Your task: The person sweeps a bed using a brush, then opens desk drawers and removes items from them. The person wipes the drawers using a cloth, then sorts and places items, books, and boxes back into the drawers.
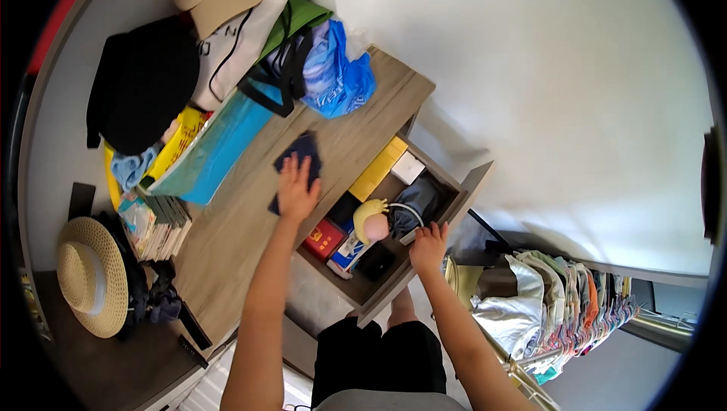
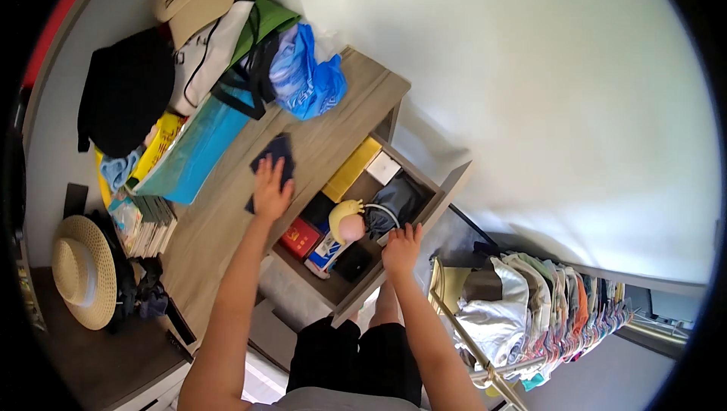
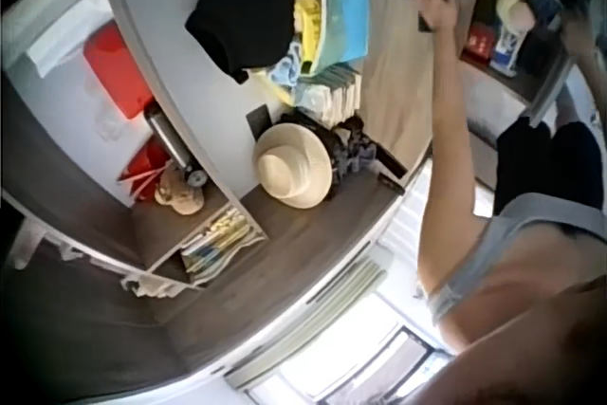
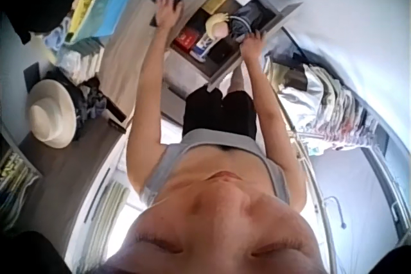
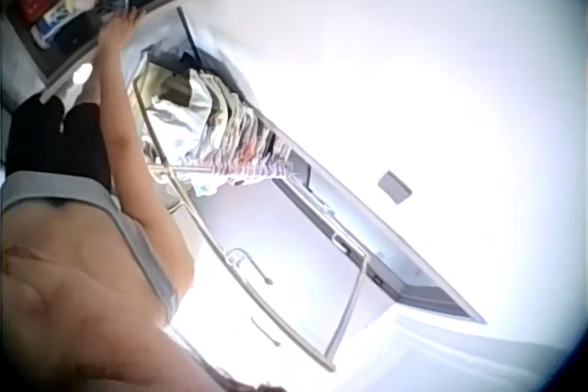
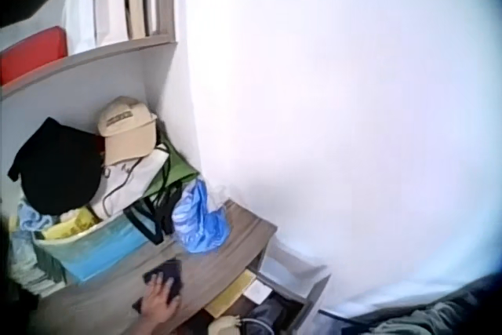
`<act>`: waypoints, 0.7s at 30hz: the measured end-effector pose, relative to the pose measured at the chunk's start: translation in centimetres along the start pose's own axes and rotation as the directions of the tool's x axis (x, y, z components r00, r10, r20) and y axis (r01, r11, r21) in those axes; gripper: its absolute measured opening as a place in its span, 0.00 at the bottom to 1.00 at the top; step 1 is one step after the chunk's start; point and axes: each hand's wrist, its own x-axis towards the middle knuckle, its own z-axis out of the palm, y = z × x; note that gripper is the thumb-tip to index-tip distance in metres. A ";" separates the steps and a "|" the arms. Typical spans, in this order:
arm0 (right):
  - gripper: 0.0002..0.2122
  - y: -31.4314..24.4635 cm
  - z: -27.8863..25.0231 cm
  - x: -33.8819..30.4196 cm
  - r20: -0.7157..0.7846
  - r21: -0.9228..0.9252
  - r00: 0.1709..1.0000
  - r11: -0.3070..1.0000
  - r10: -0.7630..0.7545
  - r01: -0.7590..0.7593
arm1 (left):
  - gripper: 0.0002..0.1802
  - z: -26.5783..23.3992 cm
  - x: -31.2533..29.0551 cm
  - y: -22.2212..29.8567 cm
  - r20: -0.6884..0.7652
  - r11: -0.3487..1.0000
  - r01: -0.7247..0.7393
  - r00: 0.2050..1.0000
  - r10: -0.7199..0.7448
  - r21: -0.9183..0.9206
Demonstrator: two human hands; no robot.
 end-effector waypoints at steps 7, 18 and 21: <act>0.10 3.1 0.3 -3.7 -0.045 -0.137 0.999 0.990 0.024 -0.030 | 0.30 -4.1 -8.6 -6.6 -0.111 0.954 0.294 0.952 -0.286 0.066; 0.11 1.7 0.3 -7.5 0.003 -0.119 0.998 0.991 -0.062 0.061 | 0.32 -5.8 -20.0 -2.1 -0.017 0.954 0.294 0.956 -0.294 0.055; 0.11 2.0 -0.1 -7.5 0.025 -0.129 0.996 0.988 -0.083 0.086 | 0.33 -8.0 -23.9 -5.9 0.115 0.980 0.196 0.974 -0.198 0.028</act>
